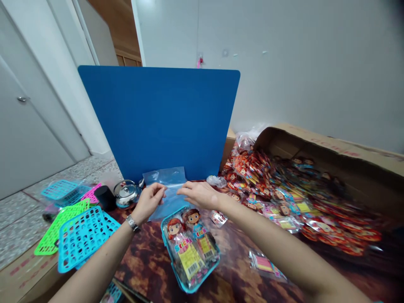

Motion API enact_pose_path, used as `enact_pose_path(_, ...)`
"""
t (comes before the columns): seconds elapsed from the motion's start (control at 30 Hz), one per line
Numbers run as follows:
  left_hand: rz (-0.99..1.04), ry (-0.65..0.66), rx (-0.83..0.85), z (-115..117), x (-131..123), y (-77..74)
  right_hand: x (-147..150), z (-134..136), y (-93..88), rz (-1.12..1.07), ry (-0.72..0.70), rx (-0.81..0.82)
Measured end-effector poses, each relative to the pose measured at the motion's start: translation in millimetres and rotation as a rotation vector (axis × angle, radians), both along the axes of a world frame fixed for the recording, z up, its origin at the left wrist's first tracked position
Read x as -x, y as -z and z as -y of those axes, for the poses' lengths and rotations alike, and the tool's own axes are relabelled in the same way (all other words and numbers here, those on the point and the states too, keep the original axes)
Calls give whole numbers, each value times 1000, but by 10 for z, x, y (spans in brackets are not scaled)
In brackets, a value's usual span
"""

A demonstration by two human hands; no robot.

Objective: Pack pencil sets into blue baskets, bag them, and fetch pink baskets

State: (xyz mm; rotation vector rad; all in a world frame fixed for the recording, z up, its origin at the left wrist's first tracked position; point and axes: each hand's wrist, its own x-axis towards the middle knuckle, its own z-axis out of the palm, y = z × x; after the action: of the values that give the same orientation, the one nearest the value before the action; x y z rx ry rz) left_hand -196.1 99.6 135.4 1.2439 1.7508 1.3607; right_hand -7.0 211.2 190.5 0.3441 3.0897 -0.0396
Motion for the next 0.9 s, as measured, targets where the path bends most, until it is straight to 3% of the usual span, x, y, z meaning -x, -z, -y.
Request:
enact_pose_path(0.3, -513, -50, -141, 107, 87, -239, -28, -36, -28, 70, 132, 47)
enact_pose_path(0.47, -989, -97, -91, 151, 83, -277, 45, 25, -144, -35, 366, 38)
enact_pose_path(0.57, -1014, -174, -78, 163, 60, -332, 78, 78, -194, -62, 434, -39)
enact_pose_path(0.7, -1115, -282, -128, 180, 27, -392, 97, 145, -243, 2, 414, -125)
enact_pose_path(0.9, -1181, -265, -127, 175, 23, -501, 98, 151, -411, -61, 461, -121)
